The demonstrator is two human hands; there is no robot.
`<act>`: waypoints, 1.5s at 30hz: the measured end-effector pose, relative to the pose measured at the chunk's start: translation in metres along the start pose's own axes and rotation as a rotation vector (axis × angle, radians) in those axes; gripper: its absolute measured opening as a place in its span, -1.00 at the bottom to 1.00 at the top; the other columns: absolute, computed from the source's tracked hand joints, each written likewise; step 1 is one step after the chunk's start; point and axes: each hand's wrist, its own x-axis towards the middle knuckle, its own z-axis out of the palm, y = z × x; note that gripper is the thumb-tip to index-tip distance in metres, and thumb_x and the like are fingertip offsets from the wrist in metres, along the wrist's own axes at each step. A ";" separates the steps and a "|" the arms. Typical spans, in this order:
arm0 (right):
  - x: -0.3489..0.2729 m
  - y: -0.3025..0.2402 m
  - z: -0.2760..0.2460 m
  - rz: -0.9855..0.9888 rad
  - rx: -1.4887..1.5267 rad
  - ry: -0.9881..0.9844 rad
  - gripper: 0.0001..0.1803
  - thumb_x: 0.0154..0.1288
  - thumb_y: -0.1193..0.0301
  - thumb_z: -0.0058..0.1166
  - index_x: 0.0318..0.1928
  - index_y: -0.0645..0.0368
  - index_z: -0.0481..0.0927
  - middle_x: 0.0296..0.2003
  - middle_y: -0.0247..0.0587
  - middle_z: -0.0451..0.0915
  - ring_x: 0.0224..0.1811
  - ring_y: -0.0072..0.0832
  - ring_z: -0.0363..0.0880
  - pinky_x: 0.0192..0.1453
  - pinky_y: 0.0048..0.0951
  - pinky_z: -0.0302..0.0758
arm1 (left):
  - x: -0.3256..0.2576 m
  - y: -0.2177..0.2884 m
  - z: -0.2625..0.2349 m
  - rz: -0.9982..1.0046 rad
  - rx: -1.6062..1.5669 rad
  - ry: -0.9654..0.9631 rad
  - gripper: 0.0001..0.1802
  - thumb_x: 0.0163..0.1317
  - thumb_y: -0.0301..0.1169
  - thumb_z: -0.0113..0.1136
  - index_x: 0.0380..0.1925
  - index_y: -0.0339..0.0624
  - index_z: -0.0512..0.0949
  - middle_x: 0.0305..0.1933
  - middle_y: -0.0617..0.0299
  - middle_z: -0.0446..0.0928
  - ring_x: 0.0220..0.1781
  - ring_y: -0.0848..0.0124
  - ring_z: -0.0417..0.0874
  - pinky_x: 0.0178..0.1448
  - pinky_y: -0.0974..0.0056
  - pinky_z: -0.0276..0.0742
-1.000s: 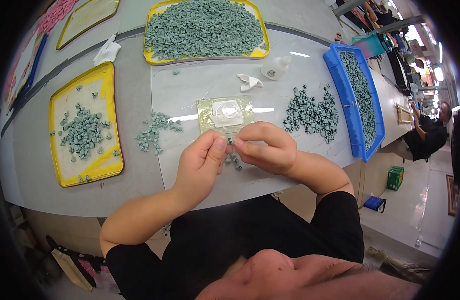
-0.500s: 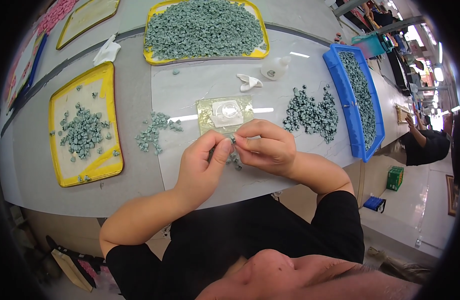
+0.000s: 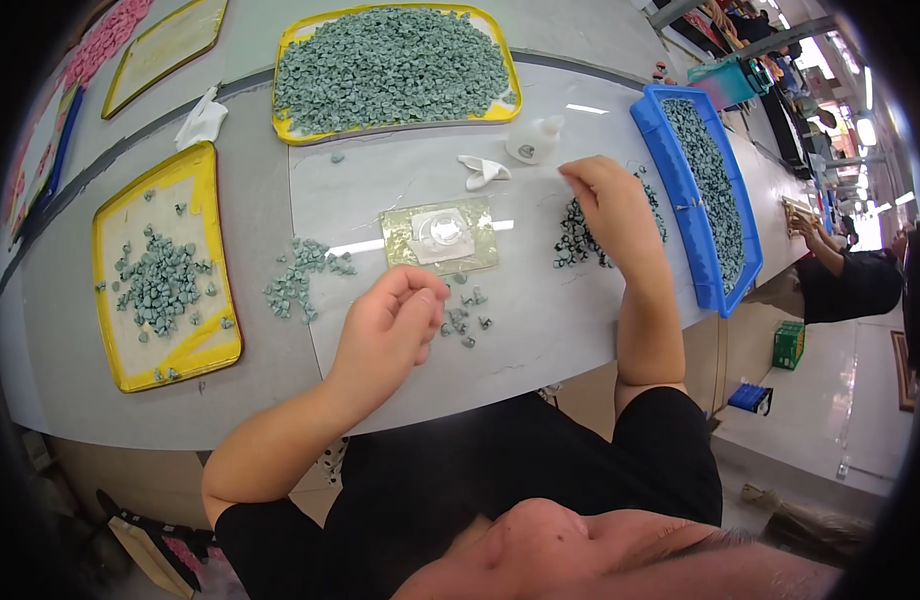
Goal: Assembling small green plastic parts into a transparent plastic base at a factory workbench.
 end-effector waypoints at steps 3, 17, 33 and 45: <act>0.000 0.014 0.004 0.176 -0.132 0.011 -0.83 0.07 0.55 0.05 -0.26 0.26 0.53 -0.32 -0.06 0.54 -0.27 -0.19 0.52 -0.14 -0.36 0.44 | 0.006 0.002 -0.002 -0.017 -0.216 0.021 -0.87 0.29 -0.49 -0.14 -0.20 -0.25 0.34 -0.37 0.26 0.35 -0.58 0.65 0.14 -0.58 0.53 0.08; -0.007 -0.051 0.022 -0.019 0.393 -0.071 -0.79 0.07 0.63 0.01 -0.23 0.24 0.52 -0.35 -0.21 0.49 -0.38 -0.45 0.49 -0.28 -0.52 0.44 | 0.008 -0.003 -0.015 0.010 -0.278 0.035 -0.72 0.38 -0.27 -0.17 -0.40 -0.25 0.37 -0.55 0.38 0.26 -0.63 0.67 0.06 -0.63 0.53 -0.06; -0.013 -0.042 0.032 -0.168 0.243 -0.175 -0.79 0.06 0.60 0.09 -0.23 0.24 0.49 -0.33 -0.16 0.48 -0.32 -0.29 0.51 -0.26 -0.44 0.49 | 0.015 0.000 -0.010 0.024 -0.238 0.109 -0.78 0.33 -0.44 -0.11 -0.10 -0.30 0.39 -0.41 0.33 0.37 -0.58 0.67 0.13 -0.58 0.56 0.05; -0.015 -0.048 0.027 -0.088 0.401 0.054 -0.86 0.06 0.57 0.13 -0.30 0.20 0.54 -0.45 -0.25 0.56 -0.47 -0.48 0.56 -0.38 -0.55 0.49 | 0.016 -0.001 0.003 0.063 -0.265 0.108 -0.78 0.30 -0.46 -0.06 -0.10 -0.32 0.41 -0.38 0.29 0.41 -0.60 0.68 0.13 -0.58 0.56 0.07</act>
